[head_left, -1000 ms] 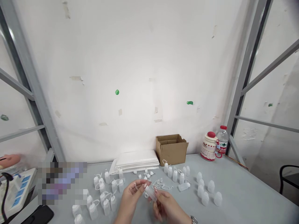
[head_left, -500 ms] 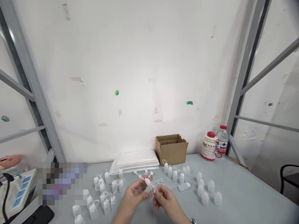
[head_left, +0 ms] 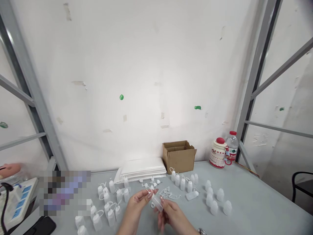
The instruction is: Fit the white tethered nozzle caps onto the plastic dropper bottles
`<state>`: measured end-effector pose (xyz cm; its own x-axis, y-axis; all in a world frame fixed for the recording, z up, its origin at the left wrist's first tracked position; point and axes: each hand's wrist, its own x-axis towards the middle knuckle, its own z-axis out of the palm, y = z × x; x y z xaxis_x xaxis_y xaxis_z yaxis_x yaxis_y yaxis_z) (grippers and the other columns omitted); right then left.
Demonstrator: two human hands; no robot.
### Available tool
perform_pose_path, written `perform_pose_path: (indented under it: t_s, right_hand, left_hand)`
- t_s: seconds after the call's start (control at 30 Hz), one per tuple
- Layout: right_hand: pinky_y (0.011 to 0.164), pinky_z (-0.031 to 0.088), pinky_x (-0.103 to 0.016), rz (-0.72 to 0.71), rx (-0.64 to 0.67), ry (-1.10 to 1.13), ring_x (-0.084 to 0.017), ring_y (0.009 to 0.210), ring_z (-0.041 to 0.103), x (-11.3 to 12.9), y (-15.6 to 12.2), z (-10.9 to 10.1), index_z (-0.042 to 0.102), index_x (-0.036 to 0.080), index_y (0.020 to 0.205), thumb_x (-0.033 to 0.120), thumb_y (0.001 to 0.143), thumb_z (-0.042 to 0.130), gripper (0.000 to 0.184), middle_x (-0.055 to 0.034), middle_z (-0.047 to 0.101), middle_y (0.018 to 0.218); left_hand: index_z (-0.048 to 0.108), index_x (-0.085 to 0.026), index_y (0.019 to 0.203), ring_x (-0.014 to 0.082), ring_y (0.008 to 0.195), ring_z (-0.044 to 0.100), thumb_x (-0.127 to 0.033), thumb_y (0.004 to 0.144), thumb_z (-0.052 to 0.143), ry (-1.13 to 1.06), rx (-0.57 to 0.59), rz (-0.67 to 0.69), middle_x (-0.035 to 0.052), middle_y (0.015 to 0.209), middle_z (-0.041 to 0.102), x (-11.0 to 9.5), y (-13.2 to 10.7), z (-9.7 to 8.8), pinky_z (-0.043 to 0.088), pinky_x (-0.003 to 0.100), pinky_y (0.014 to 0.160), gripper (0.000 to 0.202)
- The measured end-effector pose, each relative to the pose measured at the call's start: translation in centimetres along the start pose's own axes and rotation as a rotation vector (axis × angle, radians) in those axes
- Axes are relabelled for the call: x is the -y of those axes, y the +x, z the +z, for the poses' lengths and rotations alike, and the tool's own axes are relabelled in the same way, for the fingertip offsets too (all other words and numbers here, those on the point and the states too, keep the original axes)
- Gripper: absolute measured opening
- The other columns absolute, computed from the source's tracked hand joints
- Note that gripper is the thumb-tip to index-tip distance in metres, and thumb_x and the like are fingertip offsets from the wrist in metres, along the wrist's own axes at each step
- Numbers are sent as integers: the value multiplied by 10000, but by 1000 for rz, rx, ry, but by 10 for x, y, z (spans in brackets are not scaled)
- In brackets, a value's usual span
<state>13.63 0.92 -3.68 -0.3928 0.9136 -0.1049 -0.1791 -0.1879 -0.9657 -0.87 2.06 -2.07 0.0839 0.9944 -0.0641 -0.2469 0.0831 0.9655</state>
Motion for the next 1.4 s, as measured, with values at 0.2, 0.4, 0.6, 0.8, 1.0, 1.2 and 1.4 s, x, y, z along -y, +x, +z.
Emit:
perform_pose_path:
  t_s: [0.2, 0.4, 0.6, 0.8, 1.0, 1.2, 1.4]
  right_hand:
    - [473, 394, -221, -135, -181, -118, -78, 443, 461, 0, 3, -5, 500, 174, 678, 673, 454, 675, 575, 59, 503, 518]
    - [390, 278, -201, -32, -41, -49, -58, 334, 391, -9, 6, -9, 471, 176, 594, 752, 518, 554, 587, 59, 482, 412]
    - [387, 307, -201, 147, 88, 249, -37, 281, 296, -9, 2, -6, 509, 160, 545, 692, 617, 548, 538, 78, 405, 338]
    - [427, 340, -205, 51, 5, 156, -64, 349, 450, -6, 4, -7, 549, 139, 659, 689, 566, 599, 560, 28, 545, 467]
    - [450, 333, -205, -37, -21, 33, -66, 389, 479, -5, 7, -11, 534, 152, 708, 646, 505, 675, 552, 33, 585, 553]
    - [452, 339, -210, 12, 1, 90, -73, 385, 480, -5, 3, -9, 542, 162, 677, 657, 541, 645, 524, 19, 610, 542]
    - [445, 340, -210, 32, 3, 79, -76, 372, 471, -5, 2, -6, 573, 138, 720, 680, 551, 615, 569, 1, 612, 514]
  left_hand:
    - [721, -168, 726, 303, 994, 594, -417, 540, 728, 8, -47, -7, 107, 904, 737, 4, -1, 3, 362, 406, 943, 311]
    - [714, -165, 681, 295, 894, 633, -411, 513, 743, -1, -32, 23, 105, 827, 746, 3, -2, 9, 401, 412, 894, 299]
    - [717, -171, 638, 288, 877, 639, -404, 499, 753, 18, 25, 55, 103, 801, 747, -6, -6, 15, 421, 388, 873, 274]
    - [698, -169, 637, 270, 777, 651, -417, 504, 749, 12, -61, 73, 88, 758, 745, 1, -3, 14, 461, 369, 787, 286]
    - [686, -154, 739, 242, 792, 656, -380, 531, 759, -180, -87, 14, 101, 774, 740, 1, -8, 15, 456, 346, 800, 316]
    - [661, -178, 944, 186, 809, 662, -166, 529, 783, -392, -121, -62, 65, 787, 737, -2, -9, 12, 473, 278, 793, 433]
    - [702, -154, 836, 151, 788, 665, -107, 633, 701, -452, -172, -132, 66, 831, 737, -1, -4, 3, 489, 219, 763, 208]
